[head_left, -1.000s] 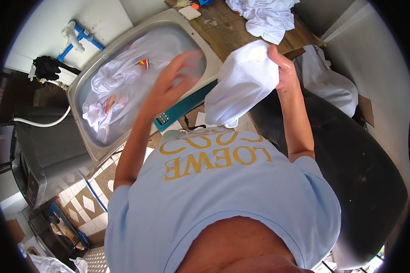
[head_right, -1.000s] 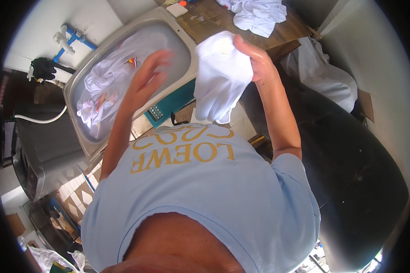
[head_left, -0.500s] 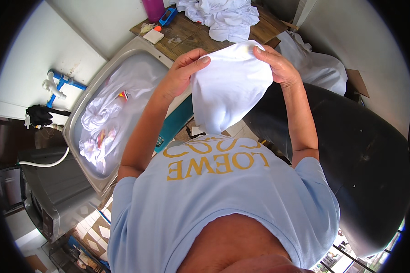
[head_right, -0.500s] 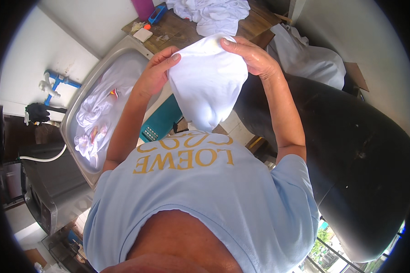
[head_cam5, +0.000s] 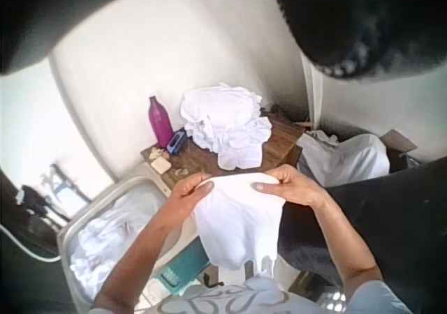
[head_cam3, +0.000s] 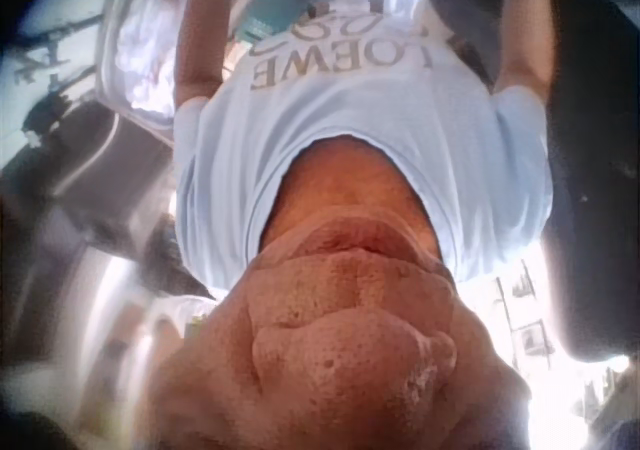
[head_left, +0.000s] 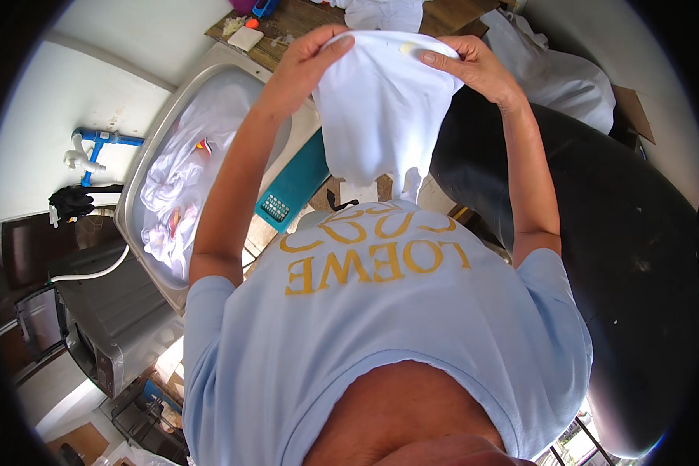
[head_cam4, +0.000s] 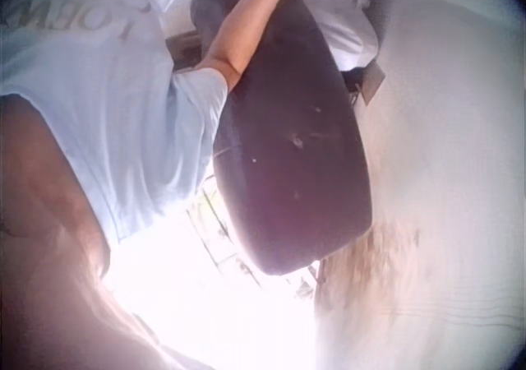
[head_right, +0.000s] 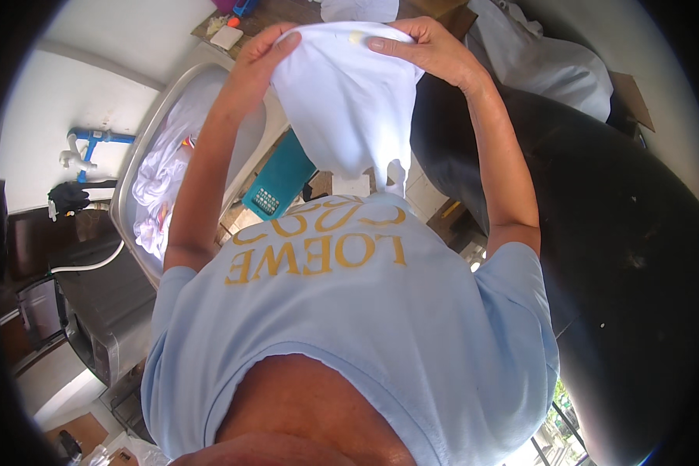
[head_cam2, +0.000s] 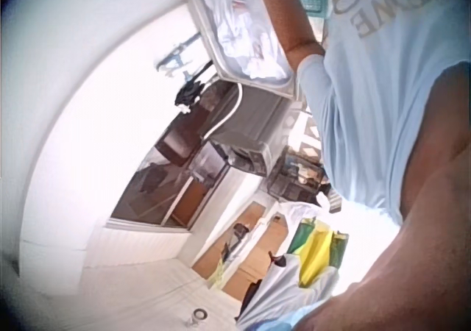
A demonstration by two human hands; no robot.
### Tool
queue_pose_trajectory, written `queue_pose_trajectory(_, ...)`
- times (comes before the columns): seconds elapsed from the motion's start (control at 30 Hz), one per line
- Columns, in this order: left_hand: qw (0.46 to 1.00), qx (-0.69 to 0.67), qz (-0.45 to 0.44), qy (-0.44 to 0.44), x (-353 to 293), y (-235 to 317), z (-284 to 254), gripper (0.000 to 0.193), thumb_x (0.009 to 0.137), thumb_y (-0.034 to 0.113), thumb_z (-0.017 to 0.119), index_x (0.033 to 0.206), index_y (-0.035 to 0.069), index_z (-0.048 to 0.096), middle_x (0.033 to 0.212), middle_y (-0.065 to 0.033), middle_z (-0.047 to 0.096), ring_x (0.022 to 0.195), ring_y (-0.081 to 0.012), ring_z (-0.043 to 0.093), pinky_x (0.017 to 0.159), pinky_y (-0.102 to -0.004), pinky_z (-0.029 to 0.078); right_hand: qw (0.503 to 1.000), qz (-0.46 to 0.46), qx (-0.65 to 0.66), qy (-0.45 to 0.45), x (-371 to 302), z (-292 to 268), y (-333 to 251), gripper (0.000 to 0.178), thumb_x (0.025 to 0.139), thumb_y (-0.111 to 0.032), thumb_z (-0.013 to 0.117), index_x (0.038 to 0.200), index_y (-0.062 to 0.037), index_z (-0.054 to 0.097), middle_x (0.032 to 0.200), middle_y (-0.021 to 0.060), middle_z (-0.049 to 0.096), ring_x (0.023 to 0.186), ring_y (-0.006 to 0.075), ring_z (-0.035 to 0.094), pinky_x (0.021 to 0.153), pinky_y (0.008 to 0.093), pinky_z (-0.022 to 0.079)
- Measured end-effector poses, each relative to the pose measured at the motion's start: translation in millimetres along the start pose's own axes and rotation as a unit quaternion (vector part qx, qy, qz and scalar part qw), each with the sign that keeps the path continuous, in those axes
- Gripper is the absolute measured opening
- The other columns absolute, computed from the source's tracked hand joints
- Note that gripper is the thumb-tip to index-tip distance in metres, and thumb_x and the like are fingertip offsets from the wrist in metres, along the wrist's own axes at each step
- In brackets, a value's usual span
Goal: The person washes white shirts by hand in a sink filled with soapy water, wrings one shirt out, applies liquid from a purple bottle to stains, and repeats the process for multiple shirts.
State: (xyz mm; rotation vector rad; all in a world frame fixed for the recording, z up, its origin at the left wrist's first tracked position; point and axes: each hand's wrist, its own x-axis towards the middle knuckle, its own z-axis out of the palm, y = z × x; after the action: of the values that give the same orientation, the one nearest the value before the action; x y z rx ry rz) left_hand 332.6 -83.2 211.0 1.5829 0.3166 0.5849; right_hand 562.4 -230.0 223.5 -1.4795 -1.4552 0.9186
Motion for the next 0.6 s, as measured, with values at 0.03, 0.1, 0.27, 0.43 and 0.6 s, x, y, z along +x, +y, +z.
queue_pose_trajectory(0.03,1.000,0.001,-0.004,0.005,4,4,2,0.023,0.094,0.027,0.057,0.103,0.006,0.061,0.084,0.0069,0.058,0.076,-0.0015,0.051,0.069,-0.0188,0.043,1.000,0.007,0.003,0.000,-1,-3,5,0.031,0.085,-0.030,0.070,0.102,-0.0037,0.069,0.081,-0.0027,0.065,0.076,0.0034,0.057,0.069,0.0199,0.047)
queue_pose_trajectory(0.1,0.999,-0.035,-0.005,0.009,11,-2,2,0.023,0.094,0.026,0.056,0.104,0.006,0.061,0.086,0.0068,0.057,0.078,-0.0011,0.050,0.071,-0.0187,0.042,1.000,0.019,-0.003,-0.020,-4,-4,17,0.028,0.082,-0.023,0.073,0.101,-0.0037,0.068,0.083,-0.0035,0.065,0.076,0.0035,0.057,0.071,0.0205,0.048)
queue_pose_trajectory(0.27,0.996,-0.089,-0.009,0.013,35,-10,0,0.022,0.095,0.026,0.055,0.105,0.007,0.061,0.088,0.0069,0.057,0.081,-0.0018,0.049,0.074,-0.0191,0.040,0.998,0.052,-0.005,-0.031,-4,-15,57,0.029,0.076,-0.015,0.077,0.100,-0.0030,0.066,0.084,-0.0046,0.064,0.077,0.0034,0.055,0.071,0.0214,0.046)
queue_pose_trajectory(0.43,0.996,-0.079,-0.009,0.028,38,-30,-2,0.022,0.096,0.027,0.054,0.104,0.008,0.061,0.088,0.0064,0.058,0.079,-0.0017,0.050,0.072,-0.0193,0.041,0.998,0.027,0.032,-0.038,-5,-13,69,0.018,0.079,-0.014,0.074,0.087,-0.0031,0.062,0.075,-0.0085,0.054,0.071,0.0015,0.047,0.065,0.0196,0.041)
queue_pose_trajectory(0.6,0.990,-0.137,-0.022,0.036,42,-26,-6,0.019,0.097,0.024,0.052,0.104,0.008,0.059,0.093,0.0029,0.062,0.086,-0.0060,0.058,0.079,-0.0228,0.046,1.000,0.011,0.020,-0.022,-1,-16,67,0.019,0.080,-0.015,0.073,0.091,-0.0036,0.063,0.078,-0.0067,0.056,0.072,0.0016,0.049,0.066,0.0195,0.042)
